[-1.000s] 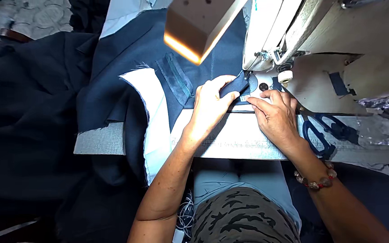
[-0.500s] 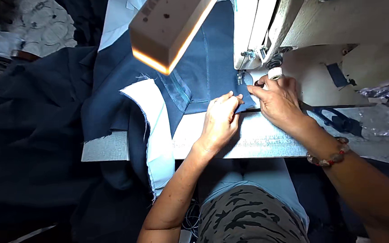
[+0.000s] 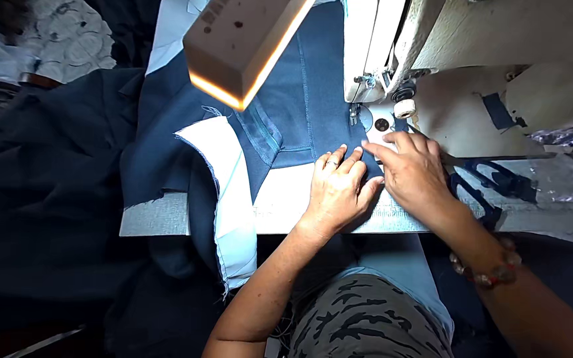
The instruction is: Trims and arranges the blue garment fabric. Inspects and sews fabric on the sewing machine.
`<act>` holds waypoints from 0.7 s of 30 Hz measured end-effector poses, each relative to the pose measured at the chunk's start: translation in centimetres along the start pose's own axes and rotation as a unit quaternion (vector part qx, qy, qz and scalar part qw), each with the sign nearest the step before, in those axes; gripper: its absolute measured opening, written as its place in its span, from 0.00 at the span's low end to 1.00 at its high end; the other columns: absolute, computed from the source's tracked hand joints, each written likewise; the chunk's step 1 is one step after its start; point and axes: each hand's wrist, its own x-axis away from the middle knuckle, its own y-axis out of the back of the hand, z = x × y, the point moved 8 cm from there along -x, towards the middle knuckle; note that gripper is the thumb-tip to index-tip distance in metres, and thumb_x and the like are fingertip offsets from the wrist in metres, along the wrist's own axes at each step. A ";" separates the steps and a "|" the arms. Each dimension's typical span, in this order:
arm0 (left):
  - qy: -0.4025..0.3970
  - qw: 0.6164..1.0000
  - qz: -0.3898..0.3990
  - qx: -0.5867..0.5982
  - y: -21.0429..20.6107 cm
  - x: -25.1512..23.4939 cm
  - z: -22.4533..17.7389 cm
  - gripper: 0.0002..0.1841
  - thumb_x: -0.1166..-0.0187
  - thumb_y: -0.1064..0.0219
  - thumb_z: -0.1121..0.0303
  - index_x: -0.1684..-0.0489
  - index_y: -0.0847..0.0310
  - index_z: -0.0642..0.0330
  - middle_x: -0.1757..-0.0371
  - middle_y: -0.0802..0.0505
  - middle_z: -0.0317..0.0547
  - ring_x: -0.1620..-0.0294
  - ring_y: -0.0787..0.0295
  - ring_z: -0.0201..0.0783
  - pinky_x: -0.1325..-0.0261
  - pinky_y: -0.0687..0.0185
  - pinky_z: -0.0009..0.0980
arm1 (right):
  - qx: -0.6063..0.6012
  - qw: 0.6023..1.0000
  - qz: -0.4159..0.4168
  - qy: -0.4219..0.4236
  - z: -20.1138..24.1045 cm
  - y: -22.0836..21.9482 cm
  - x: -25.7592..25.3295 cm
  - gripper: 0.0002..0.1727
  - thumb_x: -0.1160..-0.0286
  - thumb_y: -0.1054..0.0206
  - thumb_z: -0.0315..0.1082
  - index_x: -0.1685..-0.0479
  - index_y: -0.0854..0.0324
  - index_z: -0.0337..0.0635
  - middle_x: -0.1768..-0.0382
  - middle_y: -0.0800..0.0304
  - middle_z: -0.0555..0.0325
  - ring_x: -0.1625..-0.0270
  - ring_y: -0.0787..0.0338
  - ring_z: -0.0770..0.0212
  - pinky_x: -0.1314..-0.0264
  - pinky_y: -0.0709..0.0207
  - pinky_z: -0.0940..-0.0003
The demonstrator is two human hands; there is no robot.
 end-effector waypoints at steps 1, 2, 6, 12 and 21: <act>0.014 1.000 0.015 0.020 0.3 -0.2 0.2 0.23 0.14 0.45 0.53 0.59 0.08 0.62 0.35 0.06 0.51 0.25 0.17 0.59 0.24 0.33 0.61 | 0.008 1.000 -0.006 -0.008 -0.1 -0.3 0.3 0.25 0.24 0.40 0.21 0.32 0.12 0.52 0.35 0.15 0.37 0.33 0.20 0.29 0.39 0.33 0.31; 0.027 0.998 0.022 0.044 0.8 -0.5 0.5 0.22 0.13 0.47 0.56 0.59 0.07 0.61 0.37 0.05 0.49 0.25 0.18 0.59 0.22 0.37 0.63 | 0.012 1.000 -0.016 -0.013 -0.2 -0.6 0.6 0.25 0.24 0.40 0.21 0.33 0.11 0.53 0.34 0.15 0.37 0.32 0.20 0.29 0.38 0.33 0.31; 0.085 0.995 0.037 0.025 0.8 -2.1 3.9 0.22 0.10 0.47 0.53 0.27 0.15 0.46 0.21 0.15 0.43 0.11 0.39 0.67 0.17 0.64 0.77 | 0.021 0.999 -0.042 -0.020 -0.1 -1.2 0.7 0.24 0.22 0.41 0.23 0.35 0.10 0.56 0.34 0.16 0.37 0.31 0.21 0.30 0.37 0.34 0.32; 0.114 0.982 0.151 -0.010 0.1 -2.4 7.1 0.29 0.14 0.48 0.40 0.14 0.30 0.30 0.07 0.35 0.37 0.05 0.63 0.71 0.23 0.83 0.86 | 0.034 0.998 -0.058 -0.003 0.5 -1.7 0.4 0.24 0.24 0.40 0.24 0.35 0.09 0.58 0.39 0.14 0.38 0.35 0.20 0.31 0.39 0.35 0.34; 0.116 0.976 0.184 -0.006 0.1 -3.5 7.8 0.29 0.14 0.49 0.38 0.12 0.33 0.27 0.05 0.39 0.36 0.05 0.68 0.70 0.23 0.85 0.85 | 0.045 0.999 -0.029 -0.002 0.6 -1.5 -0.8 0.25 0.25 0.40 0.22 0.36 0.09 0.56 0.39 0.16 0.36 0.35 0.21 0.30 0.42 0.34 0.34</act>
